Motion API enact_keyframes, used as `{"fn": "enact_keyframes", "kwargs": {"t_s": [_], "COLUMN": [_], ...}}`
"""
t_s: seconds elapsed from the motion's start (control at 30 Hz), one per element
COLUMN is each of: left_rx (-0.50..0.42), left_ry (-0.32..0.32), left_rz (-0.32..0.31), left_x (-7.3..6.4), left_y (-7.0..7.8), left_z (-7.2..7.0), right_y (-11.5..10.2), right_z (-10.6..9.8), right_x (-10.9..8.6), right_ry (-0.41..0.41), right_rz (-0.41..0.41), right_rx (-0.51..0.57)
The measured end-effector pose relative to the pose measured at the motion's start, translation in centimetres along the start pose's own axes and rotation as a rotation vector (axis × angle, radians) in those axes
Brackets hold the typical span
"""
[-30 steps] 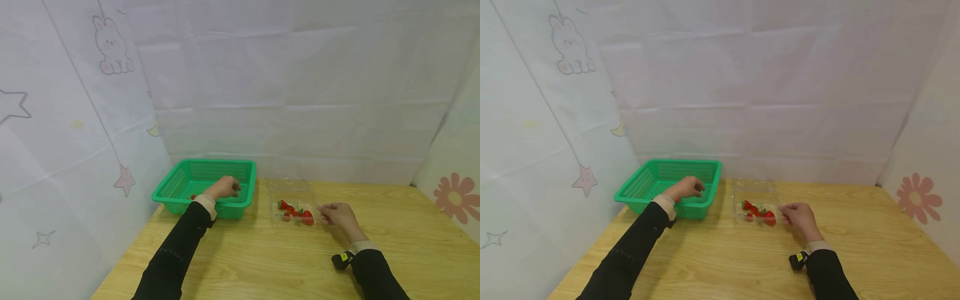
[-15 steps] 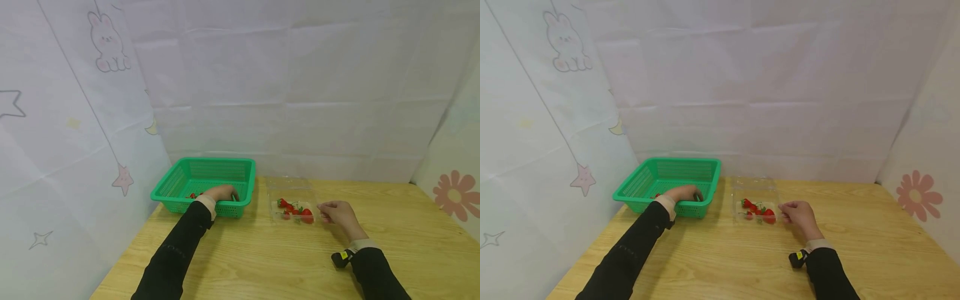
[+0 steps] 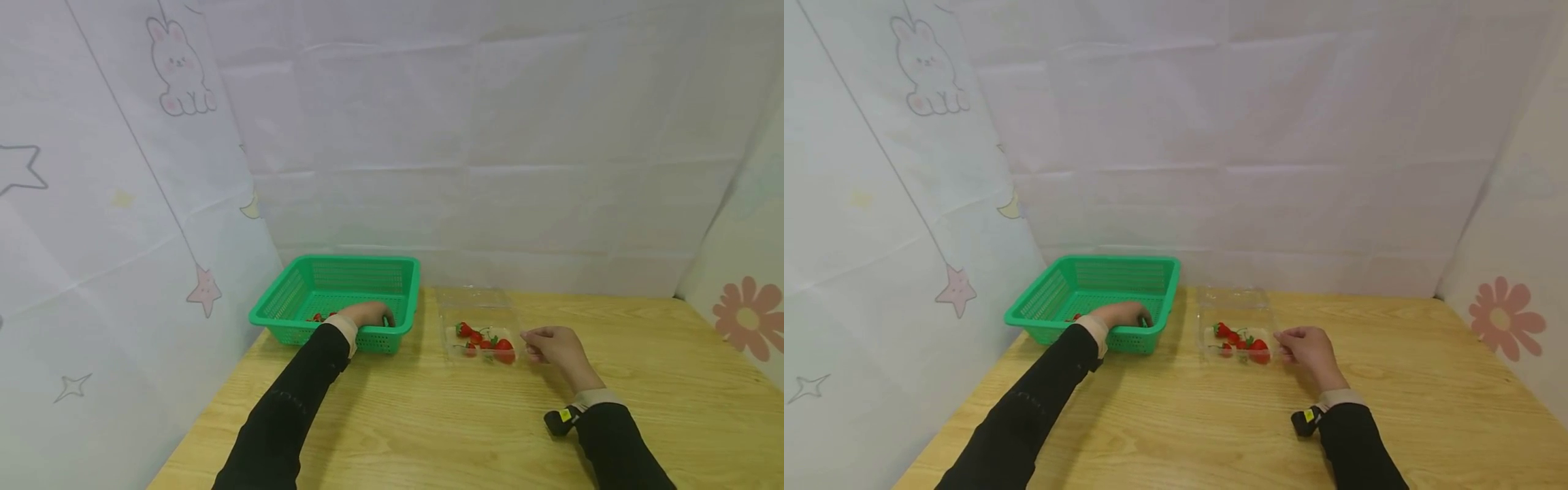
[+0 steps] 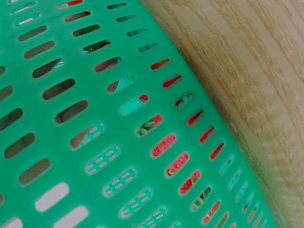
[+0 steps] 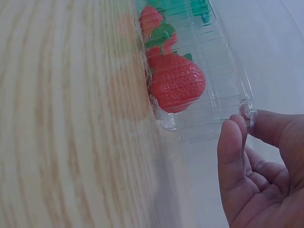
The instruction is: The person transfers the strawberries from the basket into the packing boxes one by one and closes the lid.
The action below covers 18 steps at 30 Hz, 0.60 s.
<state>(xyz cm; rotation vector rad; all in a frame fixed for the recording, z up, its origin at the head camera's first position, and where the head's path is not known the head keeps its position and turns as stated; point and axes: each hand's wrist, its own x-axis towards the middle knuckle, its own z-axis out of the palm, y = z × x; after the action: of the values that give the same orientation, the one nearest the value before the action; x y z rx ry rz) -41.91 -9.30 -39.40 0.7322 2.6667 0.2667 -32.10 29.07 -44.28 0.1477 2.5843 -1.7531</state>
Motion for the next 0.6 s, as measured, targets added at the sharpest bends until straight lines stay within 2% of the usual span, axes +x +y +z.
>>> {"fn": "enact_keyframes", "kwargs": {"t_s": [0.27,0.43,0.6], "left_rx": [0.015,0.012,-0.011], "left_ry": [0.011,0.023,0.071], "left_rz": [0.012,0.03,0.064], "left_x": [-0.21,-0.04,0.26], "left_y": [0.61,0.23,-0.36], "left_z": [-0.23,-0.22,-0.19], "right_y": [-0.17,-0.23,-0.29], "right_z": [-0.23,-0.11,0.02], "right_x": [0.08,0.01,-0.1], "right_ry": [-0.003,-0.007,-0.007], "right_rz": [0.006,0.012,0.014], "right_rx": [0.016,0.029,0.02]}}
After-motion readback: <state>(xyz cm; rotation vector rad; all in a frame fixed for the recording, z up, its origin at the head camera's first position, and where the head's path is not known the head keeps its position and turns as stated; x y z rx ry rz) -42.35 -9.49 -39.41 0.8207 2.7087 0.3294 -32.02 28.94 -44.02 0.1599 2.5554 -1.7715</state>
